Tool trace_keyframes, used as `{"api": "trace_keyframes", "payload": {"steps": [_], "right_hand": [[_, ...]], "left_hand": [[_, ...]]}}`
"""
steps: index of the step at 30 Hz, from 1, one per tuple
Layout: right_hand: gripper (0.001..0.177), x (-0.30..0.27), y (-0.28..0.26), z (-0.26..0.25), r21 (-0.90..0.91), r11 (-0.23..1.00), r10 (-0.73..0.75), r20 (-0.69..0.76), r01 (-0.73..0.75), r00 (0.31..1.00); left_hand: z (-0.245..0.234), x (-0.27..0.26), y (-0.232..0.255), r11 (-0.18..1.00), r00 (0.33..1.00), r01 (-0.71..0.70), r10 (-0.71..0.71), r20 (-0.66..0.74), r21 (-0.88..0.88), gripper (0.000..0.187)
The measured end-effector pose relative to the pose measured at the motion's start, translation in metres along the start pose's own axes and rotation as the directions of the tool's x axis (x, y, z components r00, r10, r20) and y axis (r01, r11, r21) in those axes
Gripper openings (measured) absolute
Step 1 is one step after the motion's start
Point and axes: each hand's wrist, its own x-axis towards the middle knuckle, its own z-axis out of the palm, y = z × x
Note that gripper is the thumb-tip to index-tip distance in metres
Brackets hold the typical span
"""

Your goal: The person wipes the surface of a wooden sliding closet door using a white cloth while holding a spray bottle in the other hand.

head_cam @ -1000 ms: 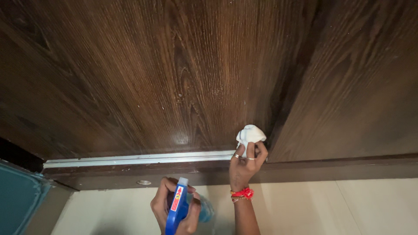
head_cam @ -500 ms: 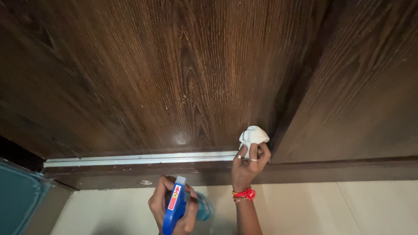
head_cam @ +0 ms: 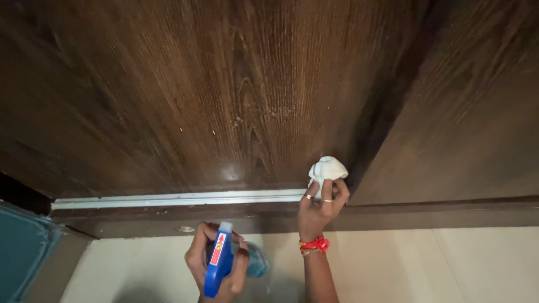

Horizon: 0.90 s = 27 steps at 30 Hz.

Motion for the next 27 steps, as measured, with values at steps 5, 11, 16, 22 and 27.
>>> {"api": "trace_keyframes", "payload": {"steps": [5,11,16,22,27], "right_hand": [[0.032,-0.001,-0.004,0.0,-0.049,0.999,-0.004,-0.007,0.004,1.0],[0.029,-0.003,-0.002,0.0,-0.02,1.0,0.01,-0.003,-0.01,1.0],[0.031,0.0,-0.003,-0.001,-0.071,0.997,-0.009,0.002,0.009,1.0],[0.037,0.008,-0.015,-0.008,-0.058,0.998,0.015,0.004,-0.015,1.0],[0.033,0.023,-0.033,-0.011,-0.053,0.995,0.083,-0.013,-0.084,0.996]], "left_hand": [[-0.009,0.0,-0.002,0.998,0.998,0.062,-0.062,-0.008,0.033,0.024],[-0.008,-0.001,-0.004,0.999,0.998,0.04,-0.041,-0.04,-0.023,0.021],[-0.018,0.001,-0.013,0.997,0.998,0.059,-0.058,-0.018,0.046,0.021],[-0.072,-0.014,-0.084,0.989,0.989,0.141,-0.142,0.031,0.031,0.015],[-0.153,0.004,-0.144,0.934,0.87,0.248,-0.097,0.484,-0.258,0.012]]}}
